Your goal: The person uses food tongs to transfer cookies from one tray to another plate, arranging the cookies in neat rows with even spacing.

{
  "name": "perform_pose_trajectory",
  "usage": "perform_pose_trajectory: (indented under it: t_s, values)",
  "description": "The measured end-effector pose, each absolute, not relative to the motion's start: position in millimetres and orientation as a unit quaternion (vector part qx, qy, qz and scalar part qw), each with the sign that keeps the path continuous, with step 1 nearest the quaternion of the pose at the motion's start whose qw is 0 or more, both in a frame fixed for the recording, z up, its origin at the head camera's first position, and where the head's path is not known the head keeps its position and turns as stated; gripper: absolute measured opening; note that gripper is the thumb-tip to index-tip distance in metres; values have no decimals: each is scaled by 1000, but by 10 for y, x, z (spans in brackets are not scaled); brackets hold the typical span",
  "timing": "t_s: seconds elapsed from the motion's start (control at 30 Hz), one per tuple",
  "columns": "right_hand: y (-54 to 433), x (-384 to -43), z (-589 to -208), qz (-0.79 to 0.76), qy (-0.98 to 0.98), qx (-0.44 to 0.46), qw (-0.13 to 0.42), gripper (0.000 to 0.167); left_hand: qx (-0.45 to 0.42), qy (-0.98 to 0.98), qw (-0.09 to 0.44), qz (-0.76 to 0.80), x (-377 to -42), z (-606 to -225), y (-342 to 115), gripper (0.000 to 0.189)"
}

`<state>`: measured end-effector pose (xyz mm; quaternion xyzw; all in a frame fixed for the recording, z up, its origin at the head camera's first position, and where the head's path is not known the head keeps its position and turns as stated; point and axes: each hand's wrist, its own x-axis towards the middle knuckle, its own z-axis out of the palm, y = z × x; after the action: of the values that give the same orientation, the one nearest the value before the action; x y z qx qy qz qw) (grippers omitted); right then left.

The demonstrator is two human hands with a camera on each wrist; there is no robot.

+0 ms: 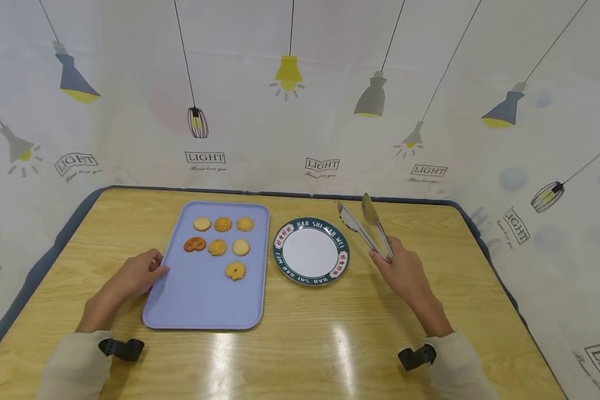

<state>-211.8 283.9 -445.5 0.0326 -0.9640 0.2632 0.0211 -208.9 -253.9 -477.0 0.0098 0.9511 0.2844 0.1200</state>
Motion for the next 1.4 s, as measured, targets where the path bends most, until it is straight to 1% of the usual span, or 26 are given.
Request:
perform_pose_trajectory:
  t_s: [0.23,0.43,0.7,0.9,1.2,1.4]
  values:
    - [2954,-2095,-4527,297,-955,19,-3,74,15,954,113,276,-2082,-4763,-2572,23]
    - [3073,-2111,-4594,290,-957,-1,14,74,19,955,106,276,-2107,-4769,-2551,22]
    - [3161,-2125,-4652,240,-970,-34,27,71,27,956,90,278,-2132,-4778,-2533,22]
    - [3209,-2114,-4698,238,-970,-43,15,71,19,953,110,283,-2116,-4758,-2541,24]
    - [3249,-2081,-4761,246,-969,-25,-6,71,0,952,118,282,-2093,-4784,-2533,24]
    - [3259,-2066,-4748,239,-970,-40,-22,65,0,951,119,285,-2088,-4803,-2526,24]
